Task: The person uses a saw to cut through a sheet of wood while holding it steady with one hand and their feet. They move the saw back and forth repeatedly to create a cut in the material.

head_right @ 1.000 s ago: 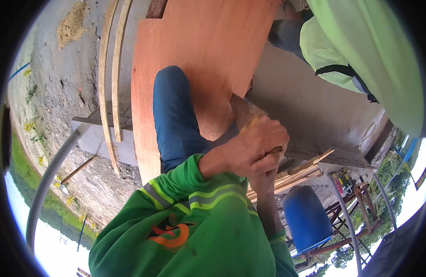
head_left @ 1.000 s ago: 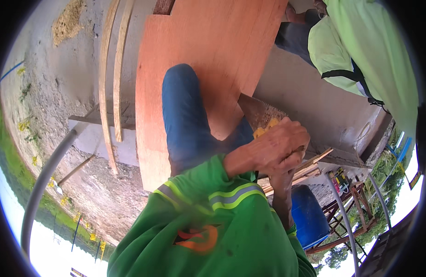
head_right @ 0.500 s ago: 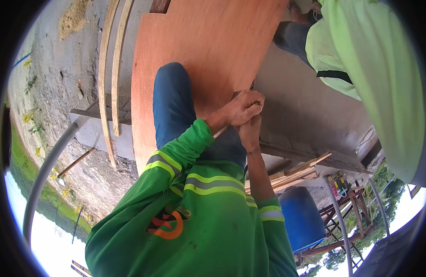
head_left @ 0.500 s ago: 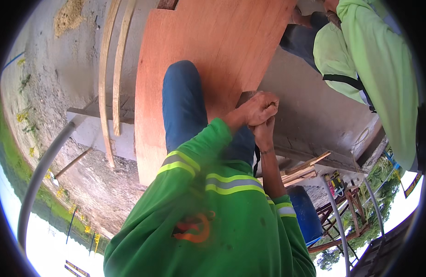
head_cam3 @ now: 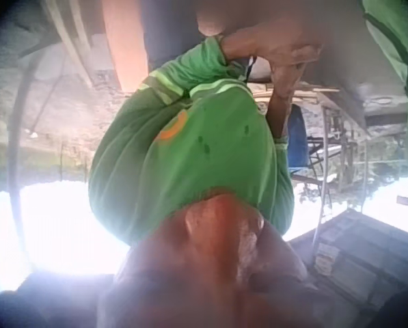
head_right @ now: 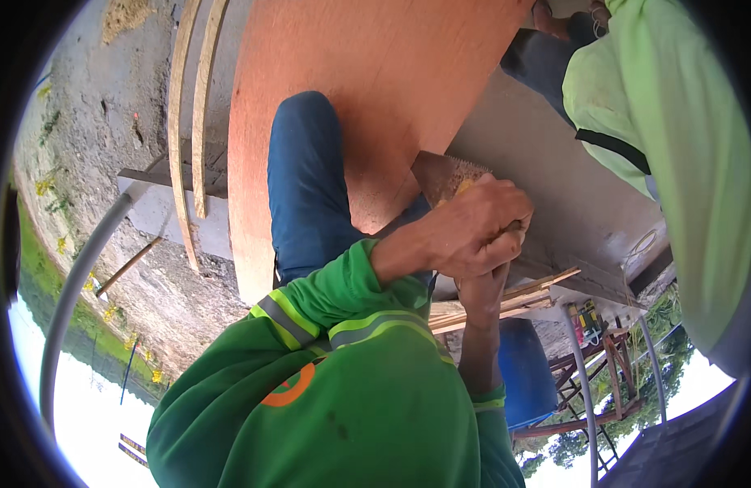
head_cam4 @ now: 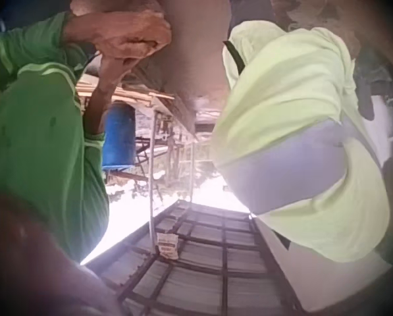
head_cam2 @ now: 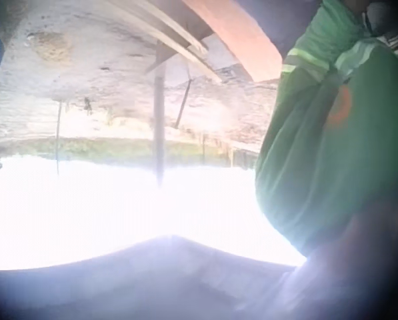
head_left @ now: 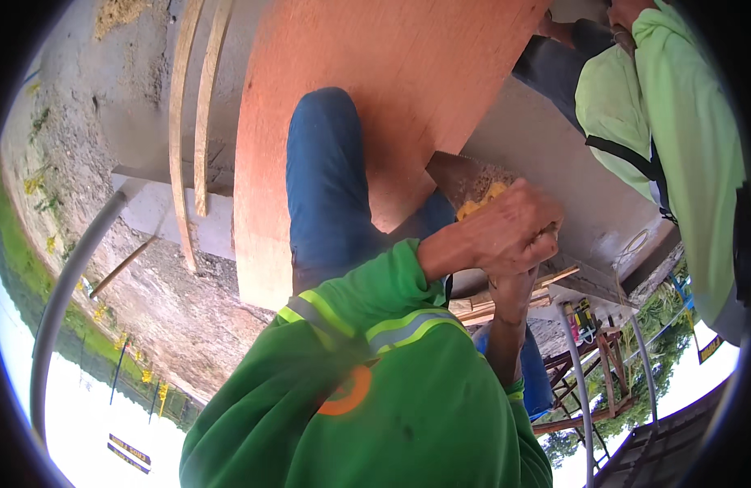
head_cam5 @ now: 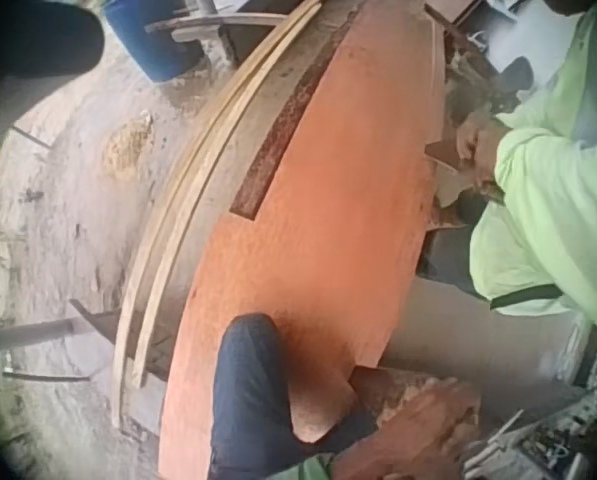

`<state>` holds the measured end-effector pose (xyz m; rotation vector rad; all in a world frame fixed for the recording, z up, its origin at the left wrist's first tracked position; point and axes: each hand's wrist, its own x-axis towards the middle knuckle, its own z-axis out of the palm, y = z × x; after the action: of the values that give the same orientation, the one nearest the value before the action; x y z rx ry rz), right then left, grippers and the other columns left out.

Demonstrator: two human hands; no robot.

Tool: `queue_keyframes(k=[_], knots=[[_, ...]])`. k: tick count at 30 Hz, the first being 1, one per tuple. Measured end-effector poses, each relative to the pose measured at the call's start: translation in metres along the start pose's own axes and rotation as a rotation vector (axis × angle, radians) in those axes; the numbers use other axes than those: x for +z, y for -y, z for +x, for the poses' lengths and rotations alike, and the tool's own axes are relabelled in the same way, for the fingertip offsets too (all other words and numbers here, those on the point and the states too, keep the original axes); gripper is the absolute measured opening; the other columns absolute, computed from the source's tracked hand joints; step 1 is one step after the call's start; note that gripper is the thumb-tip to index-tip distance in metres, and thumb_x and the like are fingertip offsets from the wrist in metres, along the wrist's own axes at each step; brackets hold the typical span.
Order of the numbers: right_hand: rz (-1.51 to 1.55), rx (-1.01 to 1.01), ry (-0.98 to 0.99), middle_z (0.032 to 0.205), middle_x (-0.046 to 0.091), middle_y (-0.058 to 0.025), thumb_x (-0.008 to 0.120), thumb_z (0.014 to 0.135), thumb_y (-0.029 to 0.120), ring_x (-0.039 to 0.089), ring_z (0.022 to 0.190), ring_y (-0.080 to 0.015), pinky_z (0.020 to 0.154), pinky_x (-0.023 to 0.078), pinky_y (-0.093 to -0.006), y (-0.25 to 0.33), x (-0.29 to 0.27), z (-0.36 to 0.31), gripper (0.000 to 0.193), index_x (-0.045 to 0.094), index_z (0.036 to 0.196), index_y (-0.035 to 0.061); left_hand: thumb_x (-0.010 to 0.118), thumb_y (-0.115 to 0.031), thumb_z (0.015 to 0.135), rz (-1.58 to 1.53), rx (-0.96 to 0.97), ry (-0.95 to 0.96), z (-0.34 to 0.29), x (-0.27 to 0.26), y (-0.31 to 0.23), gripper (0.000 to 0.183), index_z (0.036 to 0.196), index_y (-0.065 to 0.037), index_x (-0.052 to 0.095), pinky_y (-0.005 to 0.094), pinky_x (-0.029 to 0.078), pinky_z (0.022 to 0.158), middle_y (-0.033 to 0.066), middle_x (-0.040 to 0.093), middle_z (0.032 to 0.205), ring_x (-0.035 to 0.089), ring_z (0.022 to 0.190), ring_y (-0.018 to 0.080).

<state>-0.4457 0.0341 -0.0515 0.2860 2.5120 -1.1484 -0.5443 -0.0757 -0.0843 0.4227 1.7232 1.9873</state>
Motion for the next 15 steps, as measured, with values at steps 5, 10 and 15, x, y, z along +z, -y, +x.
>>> queue_keyframes(k=[5, 10, 15], knots=[[0.860, 0.743, 0.107, 0.126, 0.055, -0.0100, 0.061, 0.098, 0.022, 0.060, 0.107, -0.0176, 0.083, 0.051, -0.0318, -0.097, 0.091, 0.034, 0.044, 0.047, 0.134, 0.0011, 0.053, -0.022, 0.078, -0.049, -0.042, 0.026, -0.012, 0.009, 0.025, 0.018, 0.079, -0.004, 0.053, 0.0409, 0.042, 0.080, 0.0132, 0.056, 0.078, 0.056, 0.082, 0.0326], [0.346, 0.233, 0.026, 0.133, 0.053, -0.0116, 0.059, 0.099, 0.020, 0.054, 0.123, -0.0221, 0.099, 0.048, -0.0407, -0.020, 0.022, -0.005, 0.041, 0.048, 0.135, 0.0038, 0.052, -0.022, 0.077, -0.020, -0.080, 0.047, -0.005, -0.013, 0.012, 0.017, 0.077, -0.004, 0.051, 0.0404, 0.041, 0.081, 0.0120, 0.055, 0.078, 0.056, 0.082, 0.0323], [0.682, 0.595, 0.070, 0.131, 0.053, -0.0101, 0.062, 0.097, 0.016, 0.056, 0.118, -0.0192, 0.087, 0.052, -0.0356, -0.104, 0.077, 0.037, 0.039, 0.052, 0.131, -0.0002, 0.054, -0.021, 0.077, -0.299, -0.395, 0.437, 0.026, -0.047, 0.102, 0.017, 0.077, -0.004, 0.051, 0.0421, 0.041, 0.082, 0.0124, 0.053, 0.076, 0.054, 0.082, 0.0333]])
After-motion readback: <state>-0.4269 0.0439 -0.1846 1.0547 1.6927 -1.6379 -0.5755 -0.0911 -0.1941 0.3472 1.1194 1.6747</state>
